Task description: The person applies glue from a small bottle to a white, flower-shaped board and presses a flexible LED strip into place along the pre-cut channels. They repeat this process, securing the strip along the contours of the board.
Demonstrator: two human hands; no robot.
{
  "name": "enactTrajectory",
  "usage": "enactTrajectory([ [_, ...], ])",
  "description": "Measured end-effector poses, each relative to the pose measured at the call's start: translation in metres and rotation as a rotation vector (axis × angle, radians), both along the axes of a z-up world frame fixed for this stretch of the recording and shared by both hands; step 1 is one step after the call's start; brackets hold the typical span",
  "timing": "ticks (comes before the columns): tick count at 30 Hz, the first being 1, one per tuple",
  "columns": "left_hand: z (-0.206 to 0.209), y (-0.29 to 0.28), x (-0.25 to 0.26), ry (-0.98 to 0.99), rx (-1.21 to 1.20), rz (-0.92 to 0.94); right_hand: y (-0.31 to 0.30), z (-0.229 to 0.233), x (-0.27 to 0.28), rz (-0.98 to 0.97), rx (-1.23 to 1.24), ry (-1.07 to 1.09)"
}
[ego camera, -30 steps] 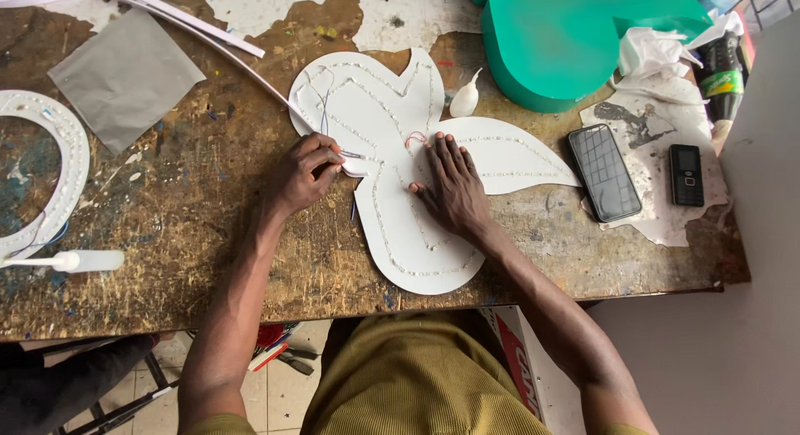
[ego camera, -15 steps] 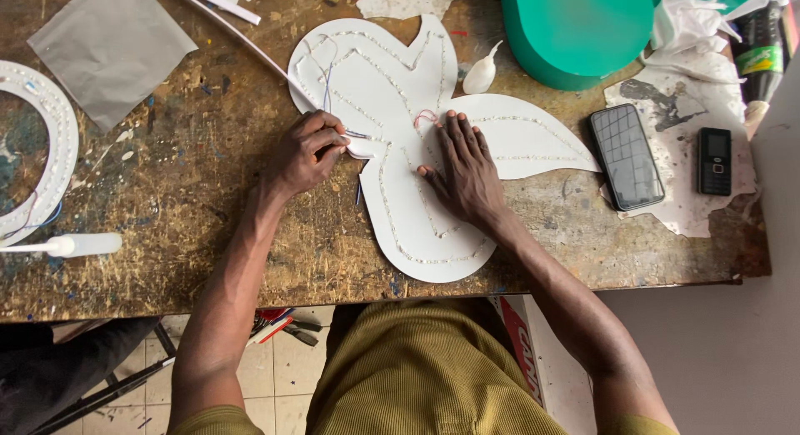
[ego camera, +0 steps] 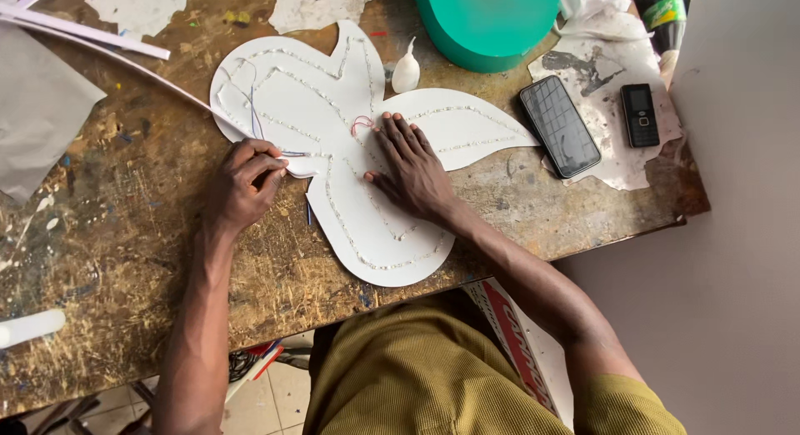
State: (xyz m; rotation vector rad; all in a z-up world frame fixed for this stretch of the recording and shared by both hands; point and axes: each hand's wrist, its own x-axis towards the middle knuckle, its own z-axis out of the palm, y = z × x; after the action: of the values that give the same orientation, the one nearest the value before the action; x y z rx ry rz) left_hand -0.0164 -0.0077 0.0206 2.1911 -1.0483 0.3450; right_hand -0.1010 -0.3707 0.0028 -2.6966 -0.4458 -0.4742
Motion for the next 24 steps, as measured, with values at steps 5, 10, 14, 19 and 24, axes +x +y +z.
enactTrajectory([
  [5, 0.012, -0.003, -0.006, -0.019, -0.015, 0.024, -0.002, 0.006, 0.001, 0.036, 0.054, 0.074],
  [10, 0.021, -0.002, -0.007, -0.020, -0.016, 0.006, 0.019, 0.029, 0.006, 0.135, 0.165, 0.009],
  [14, 0.027, -0.004, -0.006, 0.017, -0.044, -0.020, 0.066, 0.024, 0.019, 0.283, 0.256, -0.069],
  [19, 0.014, 0.002, -0.001, 0.026, -0.007, -0.028, 0.104, 0.017, 0.037, 0.309, 0.313, -0.038],
  [24, 0.013, 0.004, 0.002, 0.009, 0.055, -0.043, 0.109, 0.018, 0.041, 0.288, 0.390, -0.004],
])
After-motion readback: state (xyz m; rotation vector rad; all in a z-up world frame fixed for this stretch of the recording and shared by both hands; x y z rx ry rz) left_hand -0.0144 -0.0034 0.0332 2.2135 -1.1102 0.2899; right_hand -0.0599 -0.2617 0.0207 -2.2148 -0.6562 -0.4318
